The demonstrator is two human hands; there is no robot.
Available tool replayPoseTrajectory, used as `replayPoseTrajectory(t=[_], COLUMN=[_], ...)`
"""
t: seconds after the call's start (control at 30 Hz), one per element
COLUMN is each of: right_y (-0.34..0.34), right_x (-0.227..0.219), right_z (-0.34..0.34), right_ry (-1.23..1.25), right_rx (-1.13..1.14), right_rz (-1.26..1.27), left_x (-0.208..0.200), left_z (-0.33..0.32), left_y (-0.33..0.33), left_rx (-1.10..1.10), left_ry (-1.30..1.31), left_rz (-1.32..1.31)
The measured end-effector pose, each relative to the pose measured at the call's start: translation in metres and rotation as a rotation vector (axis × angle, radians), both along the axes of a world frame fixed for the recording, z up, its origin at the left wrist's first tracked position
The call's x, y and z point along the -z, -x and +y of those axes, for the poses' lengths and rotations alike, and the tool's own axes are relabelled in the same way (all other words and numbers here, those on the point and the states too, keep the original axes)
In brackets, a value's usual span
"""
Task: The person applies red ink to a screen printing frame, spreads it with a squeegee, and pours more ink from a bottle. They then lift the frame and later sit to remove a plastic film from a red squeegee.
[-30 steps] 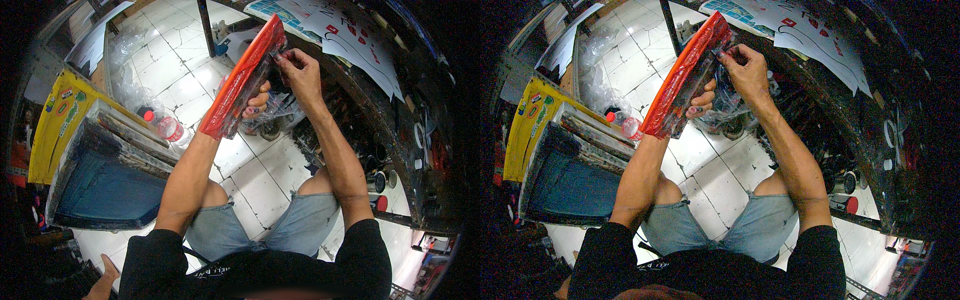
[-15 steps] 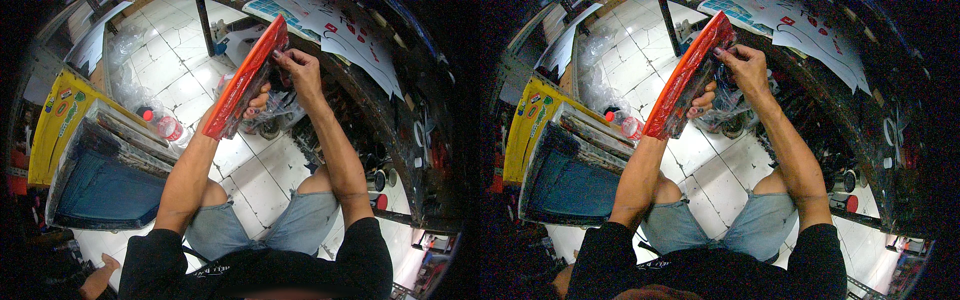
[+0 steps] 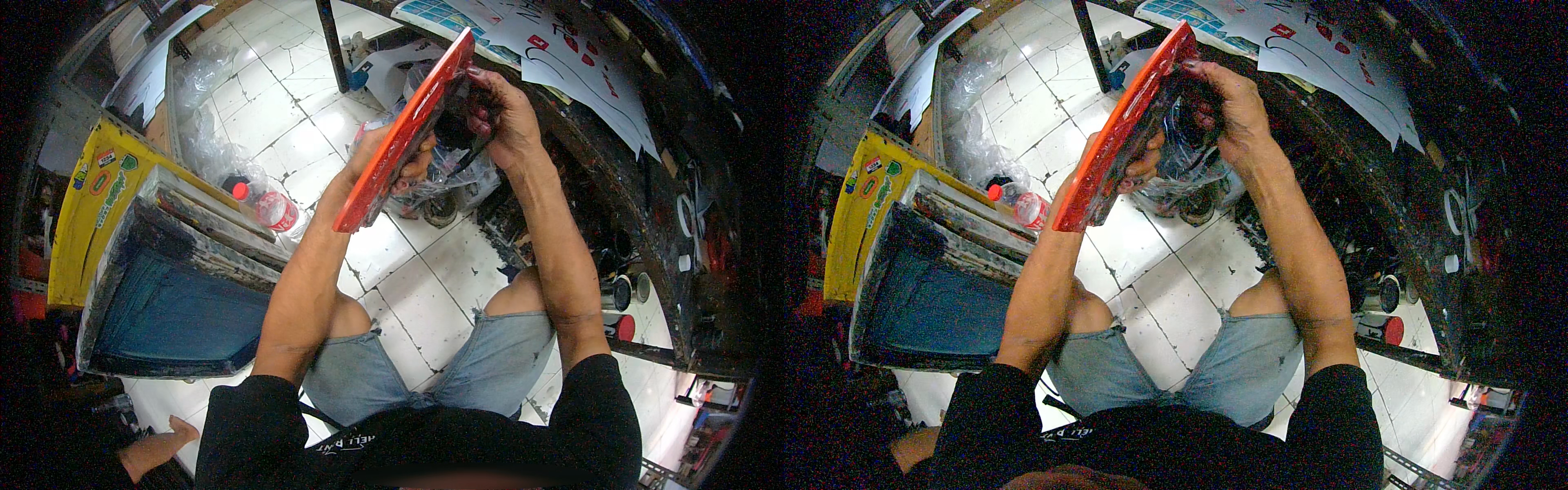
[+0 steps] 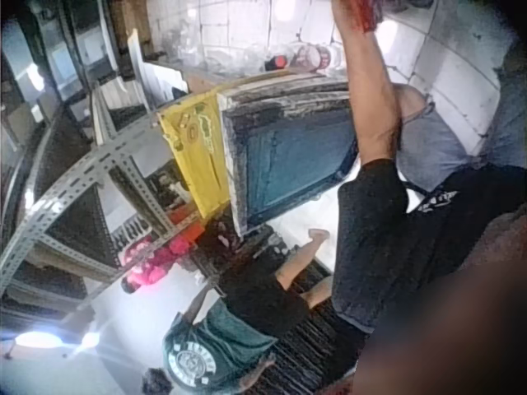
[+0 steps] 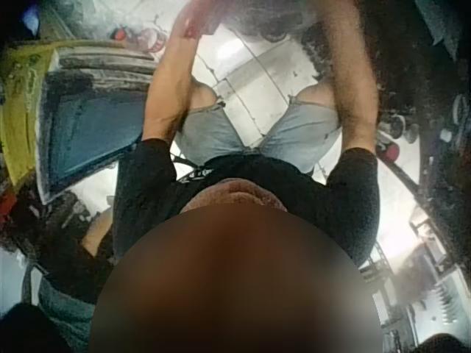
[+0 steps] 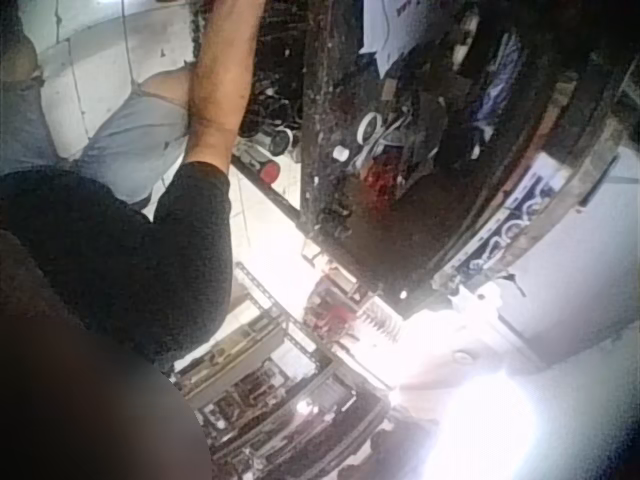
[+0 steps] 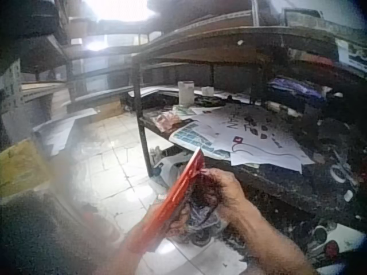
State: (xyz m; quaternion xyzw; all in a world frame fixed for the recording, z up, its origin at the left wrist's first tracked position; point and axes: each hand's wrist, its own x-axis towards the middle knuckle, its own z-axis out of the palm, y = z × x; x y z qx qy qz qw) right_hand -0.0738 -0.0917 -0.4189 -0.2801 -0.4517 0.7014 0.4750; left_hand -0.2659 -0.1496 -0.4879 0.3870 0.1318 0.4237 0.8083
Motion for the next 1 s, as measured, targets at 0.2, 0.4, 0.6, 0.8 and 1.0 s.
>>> replayPoseTrajectory(t=[0.2, 0.4, 0.6, 0.8, 1.0], right_y=[-0.012, -0.027, -0.063, -0.141, -0.187], right_x=[-0.001, -0.017, -0.055, -0.075, -0.067], right_z=[0.009, 0.006, -0.002, 0.007, 0.019], right_ry=[-0.031, -0.129, -0.819, -0.815, -1.048], right_rx=[-0.070, -0.011, 0.411, 1.055, 1.248], right_rz=[0.041, -0.117, -0.889, -1.475, -1.911], left_x=[-0.015, -0.021, -0.012, -0.025, -0.024], left_z=[-0.011, -0.018, -0.019, -0.029, -0.024], left_y=[0.001, 0.006, 0.025, 0.022, 0.015], left_rx=[-0.209, -0.575, -0.577, -0.667, -0.637], left_ry=[0.015, -0.121, -0.218, -0.316, -0.374], left_rz=[0.233, 0.507, 0.504, 0.529, 0.499])
